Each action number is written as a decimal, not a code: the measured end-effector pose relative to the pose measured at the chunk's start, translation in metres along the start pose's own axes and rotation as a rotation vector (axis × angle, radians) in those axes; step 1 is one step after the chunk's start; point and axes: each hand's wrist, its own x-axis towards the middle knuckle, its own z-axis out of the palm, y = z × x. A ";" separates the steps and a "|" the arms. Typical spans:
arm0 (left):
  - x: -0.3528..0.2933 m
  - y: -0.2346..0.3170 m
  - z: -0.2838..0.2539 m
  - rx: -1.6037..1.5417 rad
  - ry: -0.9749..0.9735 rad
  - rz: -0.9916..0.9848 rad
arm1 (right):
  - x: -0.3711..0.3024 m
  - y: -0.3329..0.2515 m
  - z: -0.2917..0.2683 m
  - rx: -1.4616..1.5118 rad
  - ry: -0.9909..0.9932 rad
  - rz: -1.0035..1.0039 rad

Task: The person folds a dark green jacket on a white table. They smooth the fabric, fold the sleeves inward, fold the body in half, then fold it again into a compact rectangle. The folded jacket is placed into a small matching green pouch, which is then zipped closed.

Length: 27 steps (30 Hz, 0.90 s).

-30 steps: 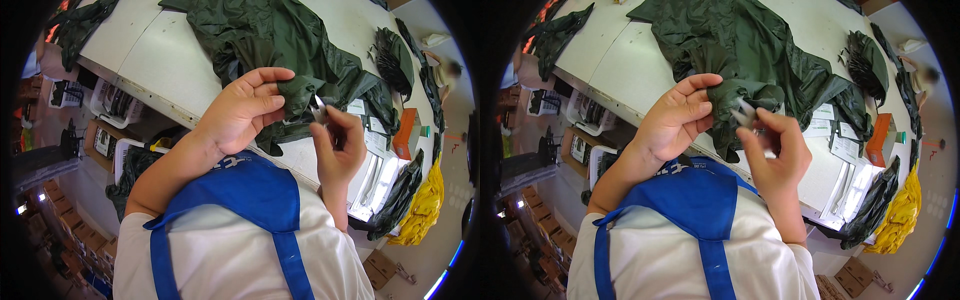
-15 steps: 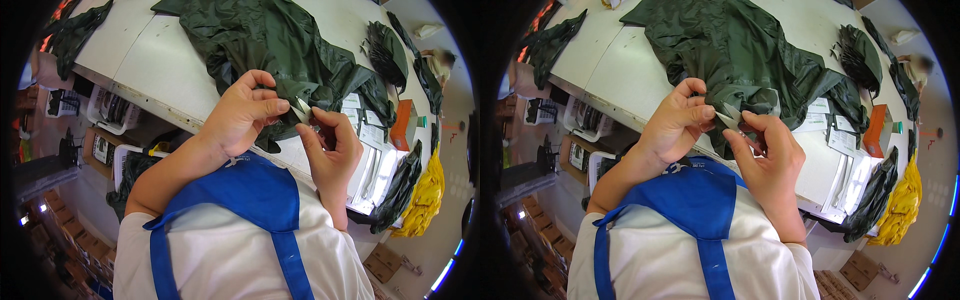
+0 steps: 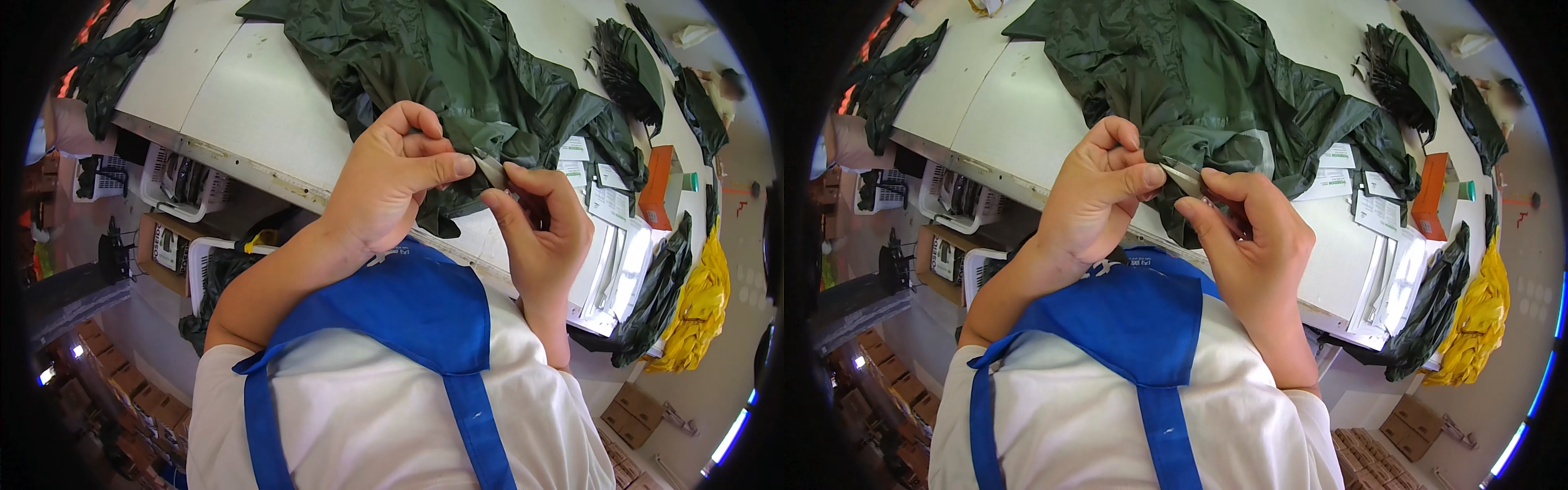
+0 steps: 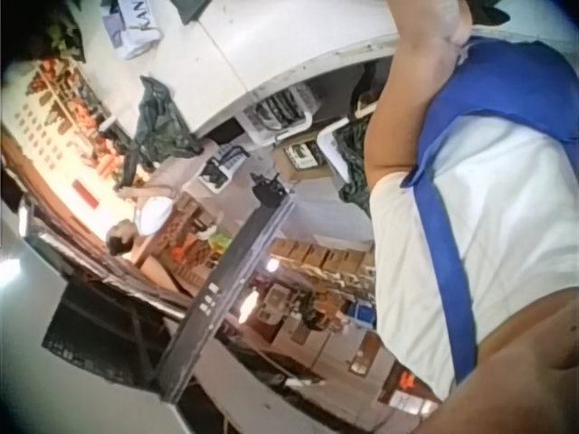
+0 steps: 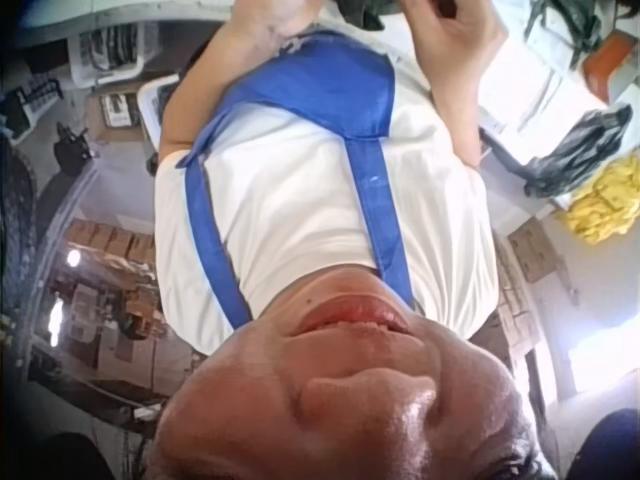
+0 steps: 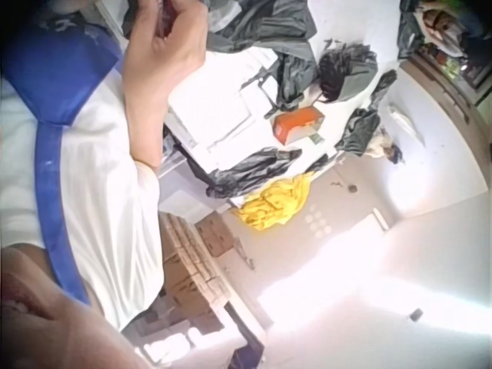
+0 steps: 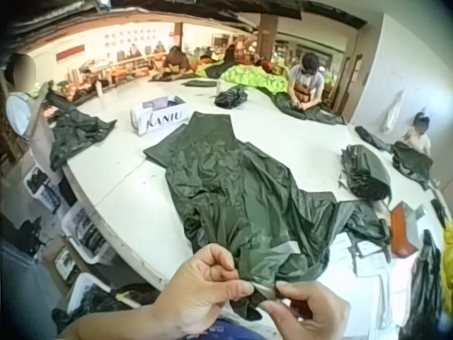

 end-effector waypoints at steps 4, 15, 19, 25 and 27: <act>-0.001 0.001 -0.003 0.003 -0.002 -0.009 | -0.001 0.008 0.004 0.383 0.005 0.211; -0.010 0.023 -0.013 0.072 -0.069 -0.066 | 0.044 0.065 -0.010 0.442 0.214 0.005; -0.019 0.041 -0.023 0.207 -0.120 -0.021 | 0.053 0.126 0.002 0.579 -0.291 0.322; -0.012 0.060 -0.023 1.277 -0.367 0.444 | 0.035 0.097 0.056 0.841 -0.745 0.456; -0.014 0.055 -0.018 1.362 -0.290 0.520 | 0.037 0.110 0.068 0.850 -0.542 0.416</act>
